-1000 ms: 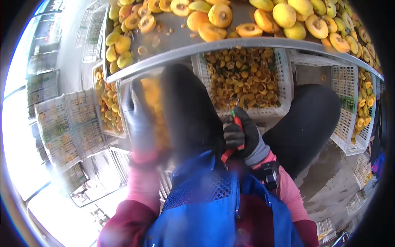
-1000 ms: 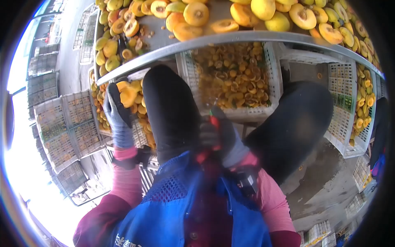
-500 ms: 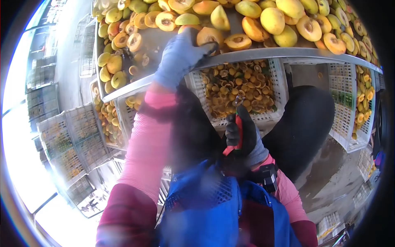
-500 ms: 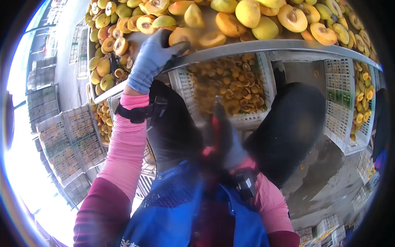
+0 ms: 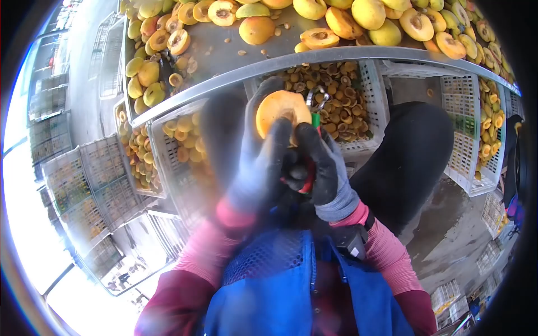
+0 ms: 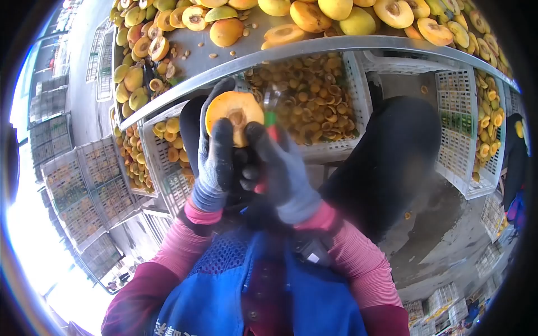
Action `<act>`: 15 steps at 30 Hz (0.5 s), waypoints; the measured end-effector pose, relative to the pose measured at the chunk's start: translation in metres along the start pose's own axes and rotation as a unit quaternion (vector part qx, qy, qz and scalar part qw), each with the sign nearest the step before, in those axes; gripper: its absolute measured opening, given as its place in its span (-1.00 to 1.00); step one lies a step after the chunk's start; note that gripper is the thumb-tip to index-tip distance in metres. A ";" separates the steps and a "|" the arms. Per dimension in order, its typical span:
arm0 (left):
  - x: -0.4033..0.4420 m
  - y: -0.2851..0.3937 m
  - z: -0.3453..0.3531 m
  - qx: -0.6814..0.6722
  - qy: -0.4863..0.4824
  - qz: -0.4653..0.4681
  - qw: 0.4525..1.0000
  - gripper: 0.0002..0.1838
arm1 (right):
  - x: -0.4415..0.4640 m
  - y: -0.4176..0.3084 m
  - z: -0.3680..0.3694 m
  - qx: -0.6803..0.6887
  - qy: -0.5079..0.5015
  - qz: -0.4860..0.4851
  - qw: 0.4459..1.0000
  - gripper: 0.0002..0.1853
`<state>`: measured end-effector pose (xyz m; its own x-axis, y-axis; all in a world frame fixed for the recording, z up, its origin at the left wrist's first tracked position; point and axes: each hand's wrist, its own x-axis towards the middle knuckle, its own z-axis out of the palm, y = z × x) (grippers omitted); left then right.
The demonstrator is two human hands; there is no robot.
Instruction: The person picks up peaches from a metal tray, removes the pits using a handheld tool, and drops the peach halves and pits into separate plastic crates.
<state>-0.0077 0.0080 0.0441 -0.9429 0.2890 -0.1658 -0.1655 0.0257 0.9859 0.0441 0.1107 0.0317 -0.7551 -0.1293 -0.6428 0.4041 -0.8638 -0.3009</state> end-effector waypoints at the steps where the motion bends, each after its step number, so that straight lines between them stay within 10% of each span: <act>1: -0.002 0.004 0.003 0.069 0.040 0.056 0.995 -0.51 | 0.000 0.007 0.002 0.011 -0.005 0.005 1.000 -0.70; 6: 0.004 -0.010 -0.016 0.246 0.075 0.223 0.940 -0.41 | -0.007 0.008 -0.013 -0.274 -0.088 -0.156 0.945 -0.59; 9: 0.007 -0.021 -0.033 0.361 0.007 0.394 0.845 -0.29 | -0.016 0.004 -0.013 -0.553 -0.087 -0.359 0.747 -0.60; 15: -0.005 -0.039 -0.020 0.310 0.005 0.336 0.890 -0.30 | -0.014 0.019 -0.027 -0.642 -0.010 -0.528 0.556 -0.66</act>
<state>-0.0025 -0.0131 0.0056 -0.7719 0.4304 0.4679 0.6242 0.3733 0.6863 0.0760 0.1093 0.0164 -0.9221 0.1031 0.3730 -0.2434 0.5948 -0.7662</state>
